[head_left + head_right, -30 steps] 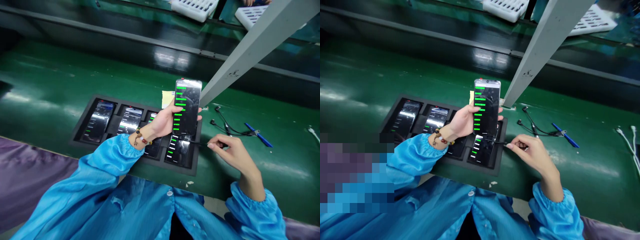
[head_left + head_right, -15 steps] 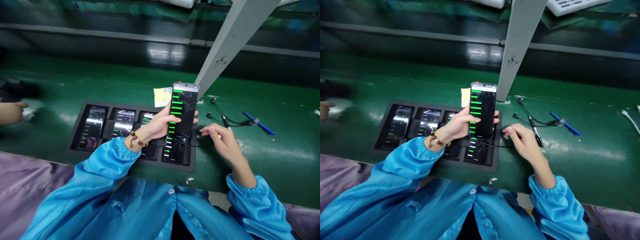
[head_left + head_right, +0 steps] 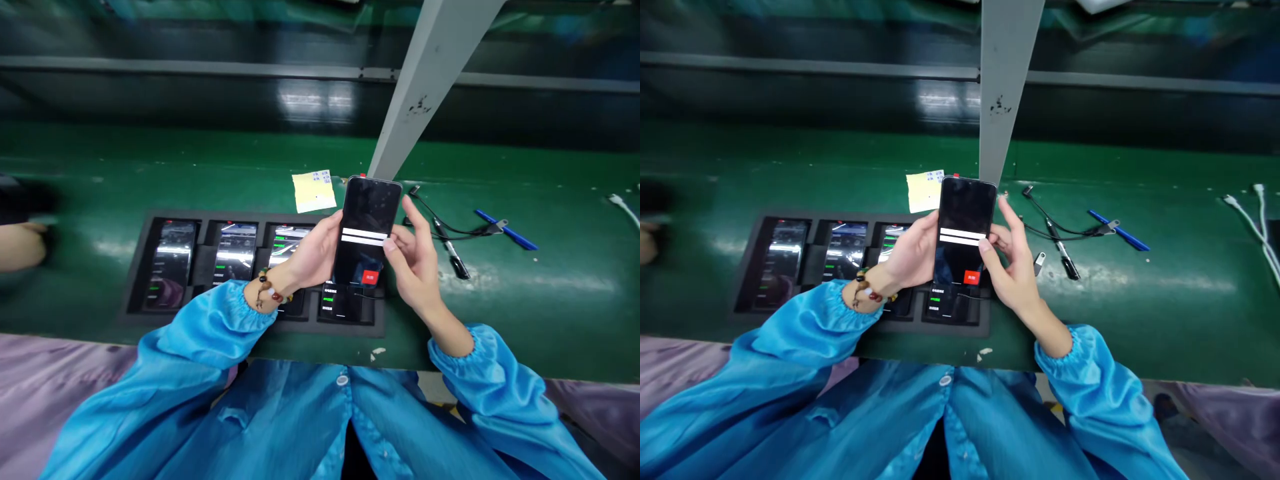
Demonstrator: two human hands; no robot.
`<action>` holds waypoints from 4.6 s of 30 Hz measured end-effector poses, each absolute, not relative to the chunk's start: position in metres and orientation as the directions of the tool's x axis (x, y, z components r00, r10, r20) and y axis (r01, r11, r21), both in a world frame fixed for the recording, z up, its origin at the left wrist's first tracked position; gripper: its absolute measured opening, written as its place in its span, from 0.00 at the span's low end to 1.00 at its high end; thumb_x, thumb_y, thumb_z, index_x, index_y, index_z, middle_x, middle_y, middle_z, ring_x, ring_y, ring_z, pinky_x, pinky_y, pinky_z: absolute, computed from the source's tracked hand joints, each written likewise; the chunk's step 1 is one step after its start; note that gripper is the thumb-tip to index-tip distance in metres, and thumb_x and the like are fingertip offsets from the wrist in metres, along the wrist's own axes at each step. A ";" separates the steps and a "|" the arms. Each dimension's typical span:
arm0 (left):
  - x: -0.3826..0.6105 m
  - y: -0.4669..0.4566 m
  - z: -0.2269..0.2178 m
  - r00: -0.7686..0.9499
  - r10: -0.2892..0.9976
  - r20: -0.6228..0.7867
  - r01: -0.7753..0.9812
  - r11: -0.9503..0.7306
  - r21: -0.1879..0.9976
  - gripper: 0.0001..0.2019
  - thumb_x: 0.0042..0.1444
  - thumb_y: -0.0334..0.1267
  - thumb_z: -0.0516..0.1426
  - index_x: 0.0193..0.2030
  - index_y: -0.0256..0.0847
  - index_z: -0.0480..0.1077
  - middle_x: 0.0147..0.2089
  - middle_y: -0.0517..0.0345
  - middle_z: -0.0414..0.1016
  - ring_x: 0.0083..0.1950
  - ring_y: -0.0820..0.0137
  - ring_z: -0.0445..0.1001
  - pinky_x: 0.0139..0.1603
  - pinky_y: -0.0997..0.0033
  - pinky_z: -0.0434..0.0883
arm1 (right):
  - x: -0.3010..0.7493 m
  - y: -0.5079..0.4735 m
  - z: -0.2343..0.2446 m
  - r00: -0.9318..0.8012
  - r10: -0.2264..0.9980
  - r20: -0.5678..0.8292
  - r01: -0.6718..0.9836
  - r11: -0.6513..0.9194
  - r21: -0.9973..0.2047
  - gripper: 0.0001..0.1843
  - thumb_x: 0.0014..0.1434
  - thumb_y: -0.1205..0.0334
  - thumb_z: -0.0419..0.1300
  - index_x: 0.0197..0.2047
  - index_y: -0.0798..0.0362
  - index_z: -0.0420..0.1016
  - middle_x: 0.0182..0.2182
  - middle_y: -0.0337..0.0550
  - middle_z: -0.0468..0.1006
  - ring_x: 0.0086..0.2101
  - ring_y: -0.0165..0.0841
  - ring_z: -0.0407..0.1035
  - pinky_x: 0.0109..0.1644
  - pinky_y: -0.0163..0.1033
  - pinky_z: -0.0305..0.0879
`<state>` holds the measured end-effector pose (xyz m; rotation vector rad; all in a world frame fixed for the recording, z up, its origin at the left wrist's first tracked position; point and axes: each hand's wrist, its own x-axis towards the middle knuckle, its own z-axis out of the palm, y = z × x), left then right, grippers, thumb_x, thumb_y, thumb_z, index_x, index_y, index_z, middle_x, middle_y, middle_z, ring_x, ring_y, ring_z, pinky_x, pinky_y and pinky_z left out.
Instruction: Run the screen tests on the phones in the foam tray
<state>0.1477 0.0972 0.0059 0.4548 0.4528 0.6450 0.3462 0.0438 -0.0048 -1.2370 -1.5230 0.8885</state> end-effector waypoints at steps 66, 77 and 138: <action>0.167 0.077 0.009 0.646 0.675 -0.355 -0.403 0.697 0.593 0.43 0.63 0.79 0.57 0.63 0.41 0.82 0.55 0.41 0.88 0.61 0.46 0.84 0.63 0.51 0.81 | 0.346 0.036 -0.015 -0.116 0.975 0.189 0.097 0.200 -0.975 0.65 0.59 0.43 0.80 0.87 0.33 0.44 0.78 0.49 0.66 0.72 0.48 0.69 0.74 0.57 0.74; 0.168 0.080 0.006 0.686 0.633 -0.360 -0.424 0.749 0.510 0.38 0.69 0.74 0.56 0.66 0.44 0.81 0.60 0.45 0.87 0.68 0.47 0.82 0.73 0.50 0.75 | 0.355 0.038 -0.013 -0.107 0.983 0.149 0.054 0.155 -0.986 0.47 0.74 0.40 0.64 0.86 0.38 0.48 0.75 0.48 0.71 0.69 0.47 0.72 0.74 0.61 0.74; 0.145 0.094 0.014 0.780 0.541 -0.315 -0.447 0.834 0.325 0.55 0.66 0.83 0.37 0.62 0.34 0.80 0.50 0.36 0.86 0.50 0.49 0.87 0.56 0.46 0.84 | 0.371 0.037 -0.019 0.004 0.976 0.218 0.040 0.218 -0.975 0.25 0.81 0.43 0.52 0.75 0.33 0.74 0.62 0.46 0.78 0.60 0.43 0.77 0.65 0.56 0.79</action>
